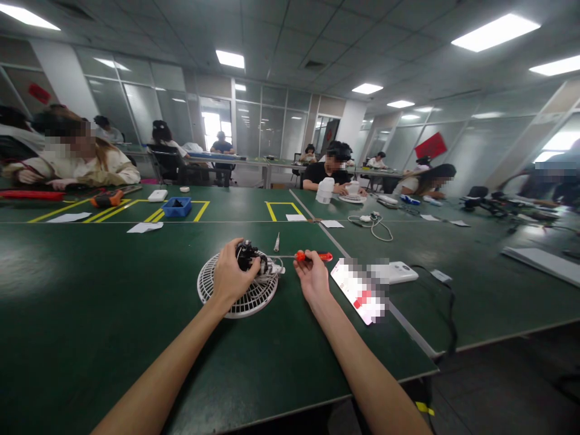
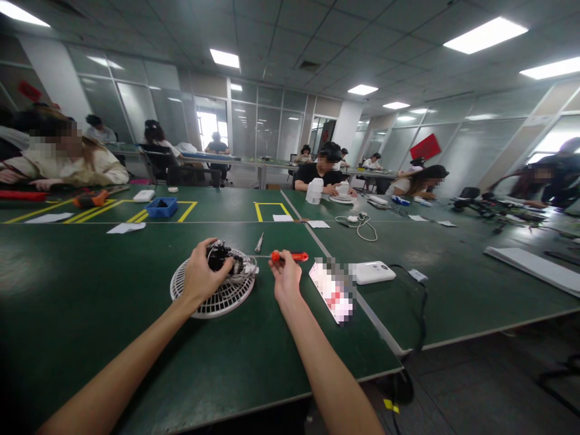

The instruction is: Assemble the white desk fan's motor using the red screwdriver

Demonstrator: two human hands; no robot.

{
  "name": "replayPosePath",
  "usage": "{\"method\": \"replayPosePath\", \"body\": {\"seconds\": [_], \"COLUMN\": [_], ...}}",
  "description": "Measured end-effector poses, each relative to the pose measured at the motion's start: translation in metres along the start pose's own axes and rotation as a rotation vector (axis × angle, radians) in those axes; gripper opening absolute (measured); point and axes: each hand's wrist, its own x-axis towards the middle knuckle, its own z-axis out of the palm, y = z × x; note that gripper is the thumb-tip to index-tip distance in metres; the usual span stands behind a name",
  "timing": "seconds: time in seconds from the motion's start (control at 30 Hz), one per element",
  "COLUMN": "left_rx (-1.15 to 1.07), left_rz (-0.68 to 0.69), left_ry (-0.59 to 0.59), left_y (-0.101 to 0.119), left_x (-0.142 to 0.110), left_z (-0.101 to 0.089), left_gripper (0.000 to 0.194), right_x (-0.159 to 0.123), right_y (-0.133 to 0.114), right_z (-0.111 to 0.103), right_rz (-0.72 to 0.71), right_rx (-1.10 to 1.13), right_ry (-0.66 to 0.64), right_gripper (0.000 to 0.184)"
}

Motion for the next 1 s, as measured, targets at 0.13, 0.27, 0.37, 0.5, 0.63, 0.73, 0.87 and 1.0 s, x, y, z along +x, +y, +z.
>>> {"method": "replayPosePath", "body": {"seconds": [0.13, 0.27, 0.37, 0.5, 0.63, 0.73, 0.87, 1.0], "left_rx": [0.006, 0.002, 0.012, 0.012, 0.010, 0.014, 0.018, 0.016], "left_rz": [-0.018, -0.023, -0.039, -0.036, -0.041, -0.041, -0.038, -0.024], "left_ry": [-0.001, -0.002, -0.006, -0.016, -0.013, -0.010, -0.011, -0.008], "left_y": [0.000, -0.001, -0.001, -0.001, 0.000, 0.000, -0.001, -0.001], "left_x": [-0.001, -0.001, -0.001, -0.001, -0.002, -0.002, -0.002, -0.001], "left_z": [0.000, 0.000, -0.001, -0.001, -0.001, -0.001, -0.001, 0.000], "left_gripper": [0.055, 0.060, 0.061, 0.061, 0.060, 0.060, 0.060, 0.058], "right_x": [0.000, 0.000, 0.001, 0.003, 0.004, 0.004, 0.001, 0.000], "right_y": [0.002, 0.005, 0.006, 0.001, -0.005, -0.004, -0.001, 0.003], "right_z": [0.001, 0.002, 0.001, -0.002, -0.003, -0.002, 0.001, 0.002], "right_rz": [-0.053, -0.054, -0.030, 0.050, 0.105, 0.081, 0.023, 0.019], "right_rx": [-0.051, -0.120, -0.128, 0.002, 0.092, 0.081, 0.052, -0.026], "right_ry": [0.014, 0.060, 0.063, 0.019, 0.007, -0.019, 0.001, 0.067], "right_gripper": [0.026, 0.035, 0.038, 0.020, 0.010, 0.016, 0.018, 0.029]}}
